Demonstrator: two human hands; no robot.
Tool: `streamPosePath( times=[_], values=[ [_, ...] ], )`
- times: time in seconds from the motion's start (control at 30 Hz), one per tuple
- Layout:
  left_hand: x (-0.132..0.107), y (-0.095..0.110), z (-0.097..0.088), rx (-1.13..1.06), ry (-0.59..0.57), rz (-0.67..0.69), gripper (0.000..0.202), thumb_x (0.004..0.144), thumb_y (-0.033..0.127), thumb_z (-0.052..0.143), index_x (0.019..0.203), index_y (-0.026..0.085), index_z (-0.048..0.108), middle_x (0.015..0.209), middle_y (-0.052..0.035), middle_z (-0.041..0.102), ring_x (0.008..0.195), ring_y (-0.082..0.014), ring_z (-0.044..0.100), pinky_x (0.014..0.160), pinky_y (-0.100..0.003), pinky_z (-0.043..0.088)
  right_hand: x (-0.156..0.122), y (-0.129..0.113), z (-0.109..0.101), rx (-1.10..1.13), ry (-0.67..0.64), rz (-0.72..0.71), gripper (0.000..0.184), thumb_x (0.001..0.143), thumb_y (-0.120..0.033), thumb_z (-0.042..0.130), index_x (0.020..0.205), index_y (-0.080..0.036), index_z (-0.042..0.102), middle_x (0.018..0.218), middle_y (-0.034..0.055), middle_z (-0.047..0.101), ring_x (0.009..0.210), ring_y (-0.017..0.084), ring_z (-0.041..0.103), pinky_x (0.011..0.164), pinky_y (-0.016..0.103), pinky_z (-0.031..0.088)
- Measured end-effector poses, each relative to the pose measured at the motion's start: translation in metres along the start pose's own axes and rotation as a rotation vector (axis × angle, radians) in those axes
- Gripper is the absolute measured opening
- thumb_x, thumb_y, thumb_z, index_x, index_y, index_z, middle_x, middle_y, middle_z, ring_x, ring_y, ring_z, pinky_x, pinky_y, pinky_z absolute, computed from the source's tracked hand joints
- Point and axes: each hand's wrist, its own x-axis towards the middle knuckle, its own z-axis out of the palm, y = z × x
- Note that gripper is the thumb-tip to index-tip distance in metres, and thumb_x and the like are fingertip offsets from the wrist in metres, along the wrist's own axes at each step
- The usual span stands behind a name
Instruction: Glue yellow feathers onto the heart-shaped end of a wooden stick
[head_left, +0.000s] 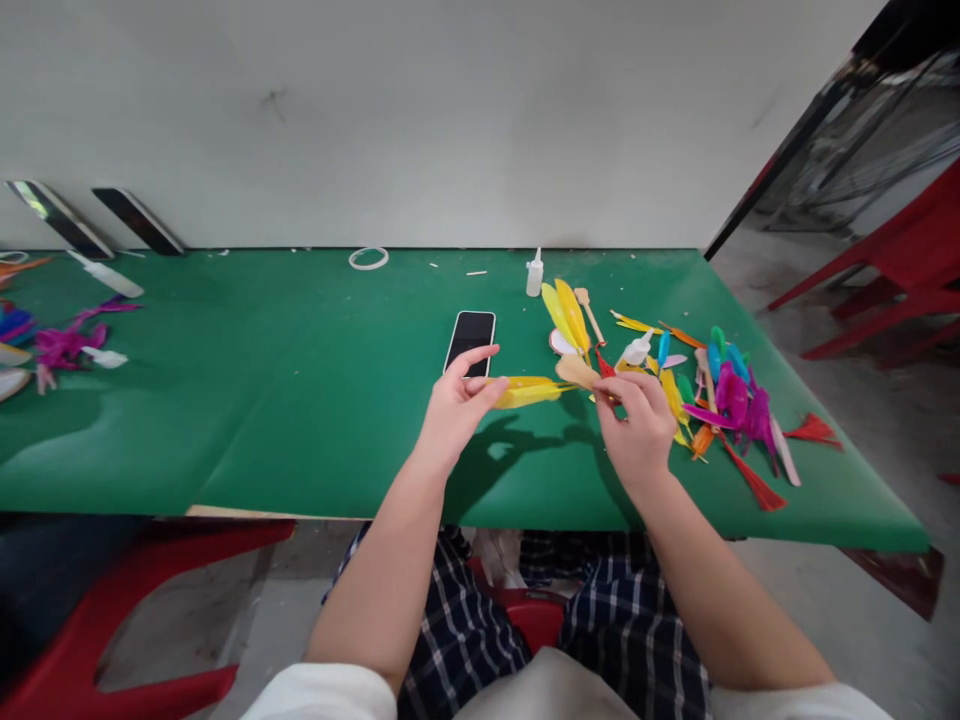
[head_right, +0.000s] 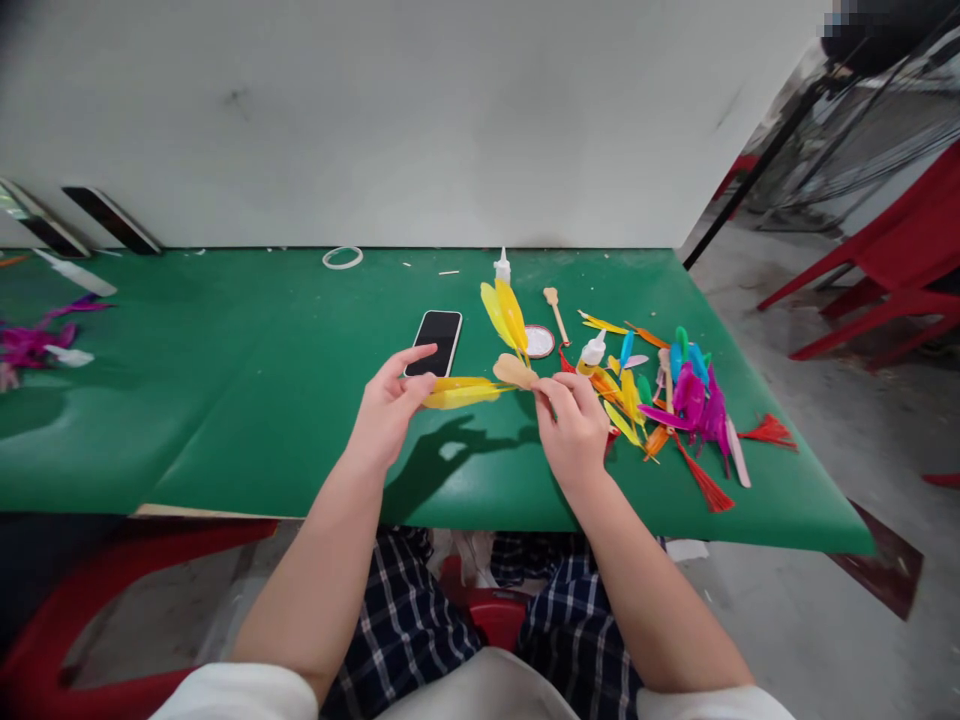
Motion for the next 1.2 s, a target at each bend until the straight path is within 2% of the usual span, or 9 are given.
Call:
streamPosePath(
  times=[0.23, 0.47, 0.57, 0.7, 0.77, 0.83, 0.93, 1.03, 1.2],
  values=[
    [0.002, -0.008, 0.0, 0.001, -0.067, -0.043, 0.052, 0.069, 0.023, 0.068, 0.118, 0.019, 0.049, 0.071, 0.001, 0.068, 0.063, -0.0114, 0.064, 0.065, -0.024, 0.054, -0.002, 0.001, 0.002, -0.023, -0.047, 0.063, 0.009, 0.079, -0.017, 0.055, 0.082, -0.021, 0.063, 0.081, 0.0041, 0.059, 0.074, 0.013, 0.058, 0.066, 0.024, 0.05],
    [0.004, -0.01, -0.007, -0.003, -0.016, -0.026, 0.041, 0.076, 0.027, 0.061, 0.115, 0.02, 0.052, 0.071, -0.0007, 0.067, 0.068, -0.014, 0.065, 0.063, -0.025, 0.055, 0.0, 0.004, 0.0, 0.026, -0.063, 0.135, 0.007, 0.078, -0.019, 0.055, 0.081, -0.02, 0.062, 0.082, 0.0048, 0.06, 0.077, 0.014, 0.057, 0.069, 0.026, 0.05],
    [0.005, -0.008, -0.012, -0.036, 0.022, 0.003, 0.035, 0.081, 0.03, 0.054, 0.115, 0.019, 0.052, 0.073, -0.0032, 0.068, 0.065, -0.0148, 0.065, 0.063, -0.027, 0.054, 0.002, 0.003, -0.003, 0.16, -0.138, 0.35, 0.009, 0.077, -0.025, 0.057, 0.083, -0.02, 0.061, 0.081, 0.0042, 0.061, 0.075, 0.015, 0.058, 0.066, 0.029, 0.052],
    [0.008, -0.006, -0.02, -0.045, 0.164, 0.062, 0.033, 0.081, 0.032, 0.054, 0.11, 0.017, 0.054, 0.07, -0.0039, 0.068, 0.061, -0.0141, 0.064, 0.061, -0.026, 0.052, 0.004, -0.001, -0.006, 0.554, -0.311, 0.746, 0.025, 0.071, -0.035, 0.064, 0.09, -0.021, 0.057, 0.077, 0.0017, 0.061, 0.064, 0.014, 0.059, 0.061, 0.031, 0.053],
    [0.01, -0.006, -0.023, -0.05, 0.255, 0.089, 0.03, 0.079, 0.03, 0.055, 0.106, 0.016, 0.056, 0.066, -0.0023, 0.067, 0.057, -0.0125, 0.063, 0.057, -0.024, 0.051, 0.001, -0.002, -0.006, 0.716, -0.419, 0.867, 0.037, 0.067, -0.037, 0.066, 0.097, -0.021, 0.054, 0.073, 0.0004, 0.062, 0.061, 0.014, 0.06, 0.059, 0.029, 0.053],
    [0.012, -0.008, -0.026, -0.058, 0.321, 0.109, 0.027, 0.078, 0.029, 0.055, 0.102, 0.016, 0.057, 0.064, -0.0012, 0.066, 0.054, -0.0111, 0.061, 0.054, -0.022, 0.049, -0.006, -0.002, -0.005, 0.748, -0.533, 0.915, 0.042, 0.066, -0.038, 0.067, 0.1, -0.02, 0.051, 0.071, 0.0002, 0.063, 0.06, 0.014, 0.06, 0.058, 0.027, 0.051],
    [0.015, -0.012, -0.029, -0.055, 0.369, 0.117, 0.024, 0.077, 0.027, 0.055, 0.099, 0.017, 0.058, 0.062, -0.0002, 0.065, 0.052, -0.0098, 0.06, 0.05, -0.019, 0.048, -0.021, 0.002, 0.001, 0.569, -0.644, 0.866, 0.029, 0.068, -0.04, 0.064, 0.086, -0.02, 0.053, 0.065, -0.001, 0.064, 0.056, 0.012, 0.057, 0.055, 0.024, 0.046],
    [0.017, -0.015, -0.028, -0.032, 0.348, 0.079, 0.023, 0.076, 0.026, 0.055, 0.098, 0.017, 0.058, 0.061, 0.0006, 0.065, 0.052, -0.0095, 0.06, 0.05, -0.019, 0.047, -0.035, 0.005, 0.008, 0.274, -0.687, 0.691, 0.016, 0.072, -0.035, 0.06, 0.074, -0.02, 0.055, 0.066, -0.0026, 0.063, 0.053, 0.01, 0.053, 0.056, 0.024, 0.041],
    [0.019, -0.016, -0.017, 0.05, 0.26, 0.009, 0.023, 0.076, 0.027, 0.055, 0.096, 0.017, 0.058, 0.063, 0.0005, 0.065, 0.053, -0.0104, 0.061, 0.05, -0.019, 0.047, -0.036, 0.001, 0.011, 0.065, -0.72, 0.483, 0.007, 0.075, -0.028, 0.055, 0.074, -0.02, 0.055, 0.073, -0.0018, 0.063, 0.064, 0.012, 0.056, 0.059, 0.024, 0.039]
  ],
)
